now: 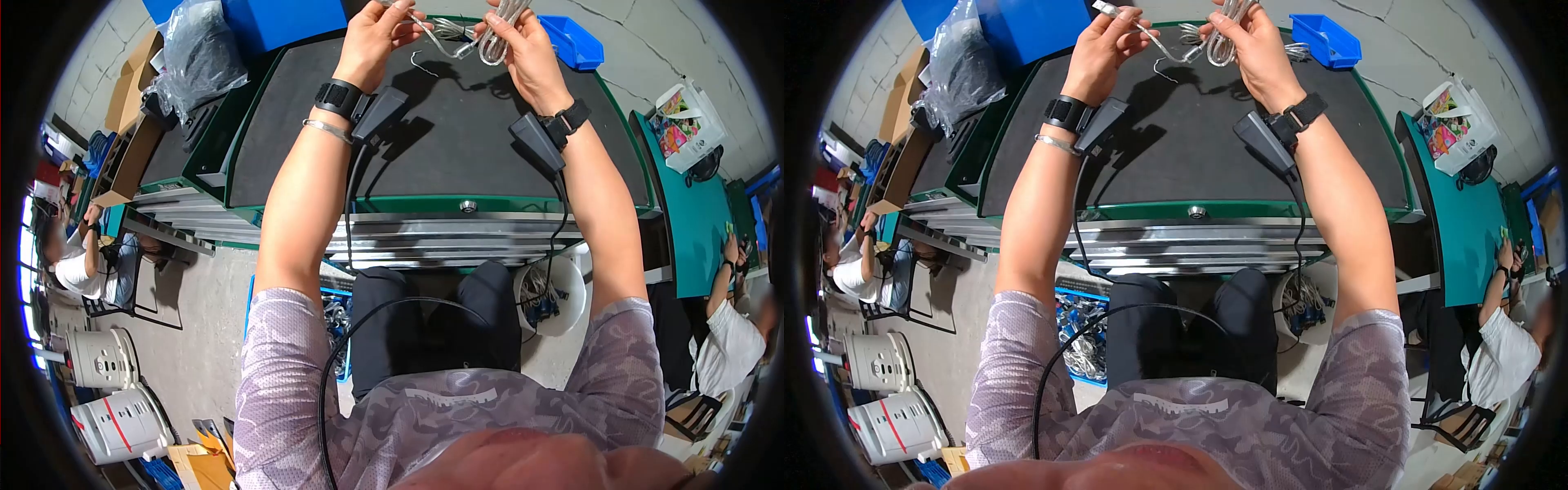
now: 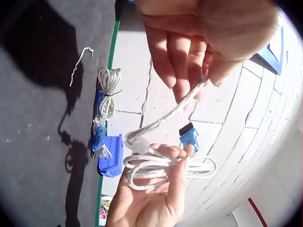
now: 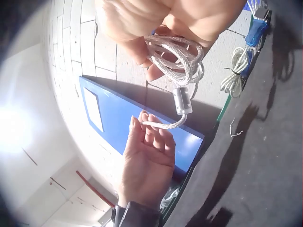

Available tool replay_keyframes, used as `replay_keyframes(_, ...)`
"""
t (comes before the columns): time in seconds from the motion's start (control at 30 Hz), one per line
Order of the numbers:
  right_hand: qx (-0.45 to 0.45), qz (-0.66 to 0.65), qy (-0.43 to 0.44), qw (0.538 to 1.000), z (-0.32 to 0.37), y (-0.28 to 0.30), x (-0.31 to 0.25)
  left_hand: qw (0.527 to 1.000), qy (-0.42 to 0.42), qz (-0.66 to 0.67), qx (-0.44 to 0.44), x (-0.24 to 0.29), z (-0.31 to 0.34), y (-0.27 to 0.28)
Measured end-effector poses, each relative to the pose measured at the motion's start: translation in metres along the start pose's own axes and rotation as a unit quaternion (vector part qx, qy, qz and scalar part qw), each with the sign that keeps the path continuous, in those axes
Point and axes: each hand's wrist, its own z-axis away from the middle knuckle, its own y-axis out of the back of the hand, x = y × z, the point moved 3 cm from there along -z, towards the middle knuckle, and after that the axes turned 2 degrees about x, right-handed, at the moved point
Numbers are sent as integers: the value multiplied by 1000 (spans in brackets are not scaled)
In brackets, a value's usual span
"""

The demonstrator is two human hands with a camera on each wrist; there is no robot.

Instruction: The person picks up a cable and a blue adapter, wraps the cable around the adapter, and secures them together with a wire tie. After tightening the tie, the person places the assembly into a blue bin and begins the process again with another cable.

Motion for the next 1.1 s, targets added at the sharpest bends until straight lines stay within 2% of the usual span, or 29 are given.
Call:
replay_keyframes(0.13,15,-6,0,1000,0,1,-2,1000,-13,-7,12,-8,-8,10)
replay_keyframes(0.2,17,2,5,1000,-1,1,-2,998,-23,-49,-27,-10,-11,11)
replay_keyframes(0.33,18,2,-5,1000,-2,3,0,995,-12,-89,-37,-5,1,4)
replay_keyframes(0.43,-23,25,-8,999,0,-2,0,992,-7,-93,-80,0,6,-3)
replay_keyframes(0.57,-26,49,-27,998,0,2,9,991,-5,-83,-104,2,7,-7)
replay_keyframes(0.63,-70,58,2,996,-6,10,22,988,-13,-75,-134,1,8,-10)
replay_keyframes(0.77,-64,79,-5,995,1,3,12,980,-33,-117,-160,5,11,-13)
replay_keyframes(1.1,-70,94,-11,993,3,-1,9,980,-37,-132,-144,7,13,-15)
